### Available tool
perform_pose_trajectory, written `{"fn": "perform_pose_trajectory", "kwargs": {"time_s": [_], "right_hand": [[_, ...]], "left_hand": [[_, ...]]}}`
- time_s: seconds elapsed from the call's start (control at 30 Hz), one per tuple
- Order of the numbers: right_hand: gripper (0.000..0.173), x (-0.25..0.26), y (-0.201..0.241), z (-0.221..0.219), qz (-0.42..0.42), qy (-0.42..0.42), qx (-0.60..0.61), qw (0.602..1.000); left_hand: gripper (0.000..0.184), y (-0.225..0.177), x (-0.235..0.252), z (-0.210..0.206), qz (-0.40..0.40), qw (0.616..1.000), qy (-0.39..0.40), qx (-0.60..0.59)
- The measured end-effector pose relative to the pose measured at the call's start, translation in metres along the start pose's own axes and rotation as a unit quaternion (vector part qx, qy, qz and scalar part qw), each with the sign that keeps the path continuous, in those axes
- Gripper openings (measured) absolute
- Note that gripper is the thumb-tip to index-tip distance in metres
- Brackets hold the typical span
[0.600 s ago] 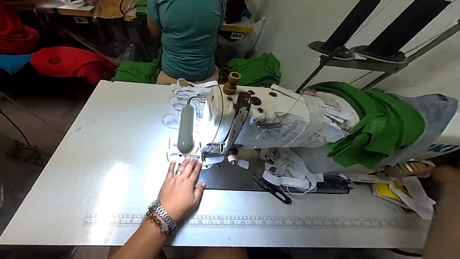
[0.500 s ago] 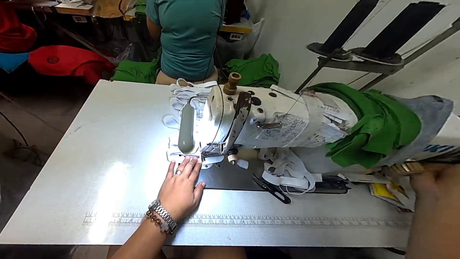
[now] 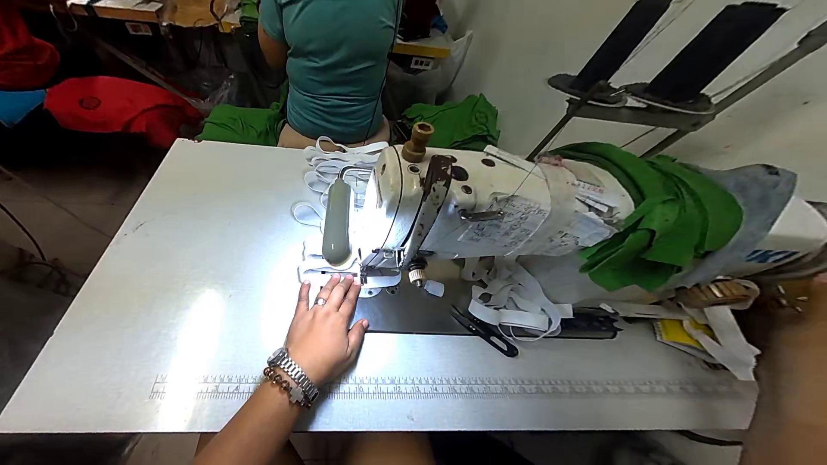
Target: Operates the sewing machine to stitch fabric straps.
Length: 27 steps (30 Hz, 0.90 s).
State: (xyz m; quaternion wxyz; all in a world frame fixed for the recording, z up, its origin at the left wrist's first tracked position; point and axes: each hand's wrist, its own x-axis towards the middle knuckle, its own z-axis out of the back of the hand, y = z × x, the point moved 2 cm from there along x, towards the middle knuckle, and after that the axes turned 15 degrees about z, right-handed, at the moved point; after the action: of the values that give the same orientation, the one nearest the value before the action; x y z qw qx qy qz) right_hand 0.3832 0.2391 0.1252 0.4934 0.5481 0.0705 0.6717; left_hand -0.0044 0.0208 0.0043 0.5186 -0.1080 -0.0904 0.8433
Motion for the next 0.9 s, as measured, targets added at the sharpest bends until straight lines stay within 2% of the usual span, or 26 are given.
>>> {"fn": "perform_pose_trajectory", "kwargs": {"time_s": [0.13,0.27,0.43,0.6,0.7,0.77,0.83,0.9], "right_hand": [[0.055,-0.019,0.013,0.009,0.111,0.046,-0.032,0.992],[0.05,-0.05,0.054,0.002,0.212,0.109,-0.039,0.97],[0.045,-0.085,0.069,-0.023,0.31,0.189,-0.023,0.932],[0.034,-0.113,0.076,-0.054,0.315,0.242,-0.019,0.917],[0.023,-0.115,0.088,-0.089,0.319,0.315,-0.02,0.894],[0.022,-0.116,0.101,-0.119,0.309,0.383,-0.068,0.868],[0.03,-0.115,0.111,-0.15,0.284,0.468,-0.133,0.826],[0.025,-0.119,0.118,-0.172,0.285,0.521,-0.144,0.791]], "left_hand": [[0.062,0.0,0.005,0.002,0.002,1.0,-0.002,-0.005],[0.061,0.0,0.013,0.005,0.009,1.0,0.016,-0.001],[0.062,0.0,0.018,0.003,0.008,1.0,0.004,0.009],[0.065,0.001,0.015,-0.002,-0.024,0.997,-0.07,-0.024],[0.064,0.002,0.013,-0.005,-0.055,0.99,-0.118,-0.044],[0.059,0.004,0.012,-0.008,-0.082,0.982,-0.161,-0.057],[0.057,0.004,0.012,-0.01,-0.096,0.976,-0.185,-0.063],[0.056,0.006,0.011,-0.011,-0.101,0.973,-0.196,-0.063]]}}
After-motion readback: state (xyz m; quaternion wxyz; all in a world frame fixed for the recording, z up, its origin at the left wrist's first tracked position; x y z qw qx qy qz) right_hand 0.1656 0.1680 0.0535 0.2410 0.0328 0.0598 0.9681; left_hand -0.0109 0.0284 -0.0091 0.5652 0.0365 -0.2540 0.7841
